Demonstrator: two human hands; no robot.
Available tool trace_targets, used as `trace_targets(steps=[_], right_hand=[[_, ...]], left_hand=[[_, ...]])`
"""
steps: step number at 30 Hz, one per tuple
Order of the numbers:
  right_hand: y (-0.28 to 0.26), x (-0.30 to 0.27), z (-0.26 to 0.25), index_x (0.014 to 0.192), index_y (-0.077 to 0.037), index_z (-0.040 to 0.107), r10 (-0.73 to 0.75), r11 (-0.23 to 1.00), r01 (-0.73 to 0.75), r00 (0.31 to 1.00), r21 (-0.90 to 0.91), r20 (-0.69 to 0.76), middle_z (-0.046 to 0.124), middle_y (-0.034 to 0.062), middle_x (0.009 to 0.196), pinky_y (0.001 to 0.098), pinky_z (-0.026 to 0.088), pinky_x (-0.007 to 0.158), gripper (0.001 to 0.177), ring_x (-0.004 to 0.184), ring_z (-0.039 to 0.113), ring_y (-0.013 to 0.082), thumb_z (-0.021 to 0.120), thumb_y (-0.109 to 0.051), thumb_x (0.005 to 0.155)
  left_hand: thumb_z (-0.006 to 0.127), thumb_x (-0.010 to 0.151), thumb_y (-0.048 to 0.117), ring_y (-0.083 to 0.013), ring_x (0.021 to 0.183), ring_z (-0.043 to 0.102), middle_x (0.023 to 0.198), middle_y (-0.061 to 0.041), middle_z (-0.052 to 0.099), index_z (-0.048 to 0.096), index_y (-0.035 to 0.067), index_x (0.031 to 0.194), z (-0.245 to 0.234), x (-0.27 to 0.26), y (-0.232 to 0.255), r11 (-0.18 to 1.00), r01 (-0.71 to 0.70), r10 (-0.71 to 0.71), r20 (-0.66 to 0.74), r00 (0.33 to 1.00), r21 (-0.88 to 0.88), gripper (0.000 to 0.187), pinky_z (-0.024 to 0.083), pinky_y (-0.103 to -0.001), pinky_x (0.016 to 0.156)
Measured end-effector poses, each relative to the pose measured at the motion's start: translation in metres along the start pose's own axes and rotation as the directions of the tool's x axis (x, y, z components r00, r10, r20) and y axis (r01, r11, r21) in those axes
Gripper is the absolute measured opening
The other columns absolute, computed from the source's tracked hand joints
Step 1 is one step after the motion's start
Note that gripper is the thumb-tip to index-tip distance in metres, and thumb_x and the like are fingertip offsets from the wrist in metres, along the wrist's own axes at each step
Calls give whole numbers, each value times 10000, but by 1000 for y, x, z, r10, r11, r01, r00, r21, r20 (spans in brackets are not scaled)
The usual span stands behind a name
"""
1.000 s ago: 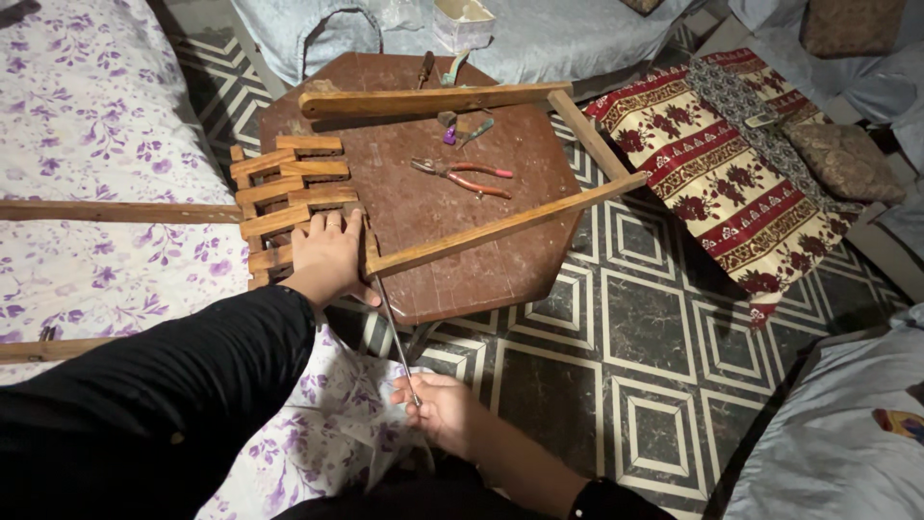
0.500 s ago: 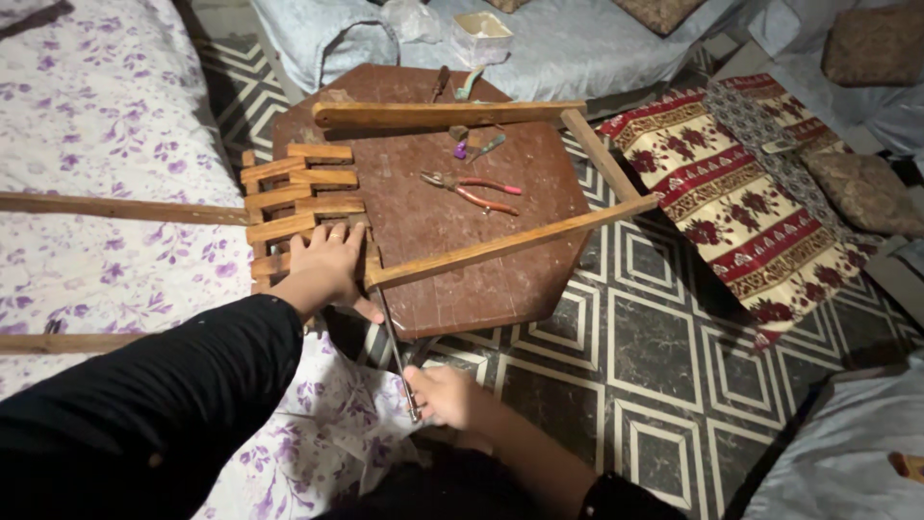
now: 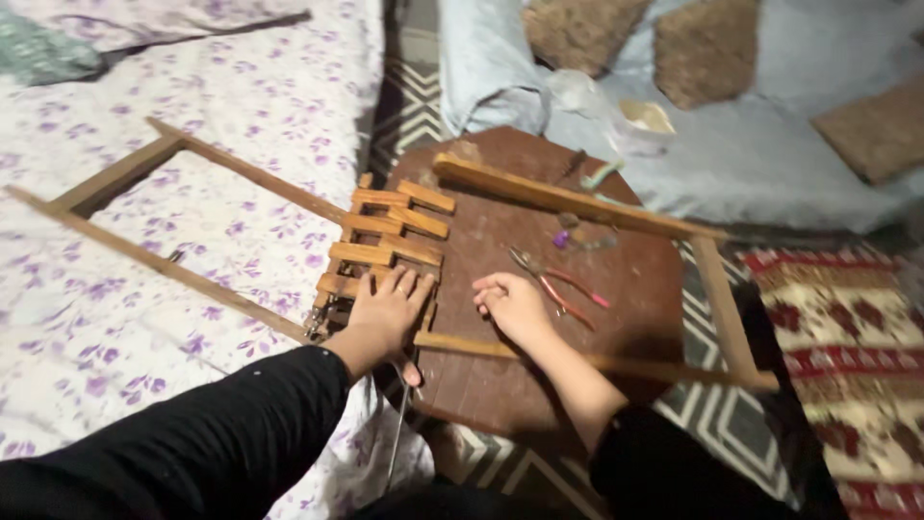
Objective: The person assembles a wooden frame by inserting dowels and securing slats with a metal rod. They use pliers and a metal rod to tighten and align the components on a small table.
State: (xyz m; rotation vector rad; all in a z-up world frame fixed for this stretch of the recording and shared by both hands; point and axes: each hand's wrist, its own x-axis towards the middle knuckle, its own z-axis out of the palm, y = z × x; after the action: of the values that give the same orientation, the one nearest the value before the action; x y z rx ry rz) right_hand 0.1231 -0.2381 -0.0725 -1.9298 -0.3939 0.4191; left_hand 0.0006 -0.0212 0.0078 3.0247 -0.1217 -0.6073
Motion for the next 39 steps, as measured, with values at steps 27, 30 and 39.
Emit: trace_targets(steps=[27,30,39], right_hand=[[-24,61,8,1355,-107,524,-243,897,331,923,-293,297,482,135,1239,331,503,908,566,976,594,189,691,-9,823],[-43,21,7,1234,-88,644,-283,913,276,959,-300,23,614,87,1102,282,537,754,410,767,617,143,680,7,837],[-91,-146,42,976,-61,747,-96,995,84,852,-47,-515,722,-2,813,214,385,509,139,581,475,37,643,5,910]], left_hand=[[1041,367,524,-316,1567,104,1673,-140,193,56,159,1622,4,6,4,998,6,-7,-14,1000,-68,1636,120,-597,1224],[1031,356,551,-308,1578,101,1675,-116,205,61,145,1620,1,4,3,999,3,-4,-23,1000,-41,1644,127,-585,1235],[979,391,684,-294,1561,164,1662,-117,237,72,132,1623,0,-4,-4,999,-38,39,-74,997,22,1626,214,-572,1208]])
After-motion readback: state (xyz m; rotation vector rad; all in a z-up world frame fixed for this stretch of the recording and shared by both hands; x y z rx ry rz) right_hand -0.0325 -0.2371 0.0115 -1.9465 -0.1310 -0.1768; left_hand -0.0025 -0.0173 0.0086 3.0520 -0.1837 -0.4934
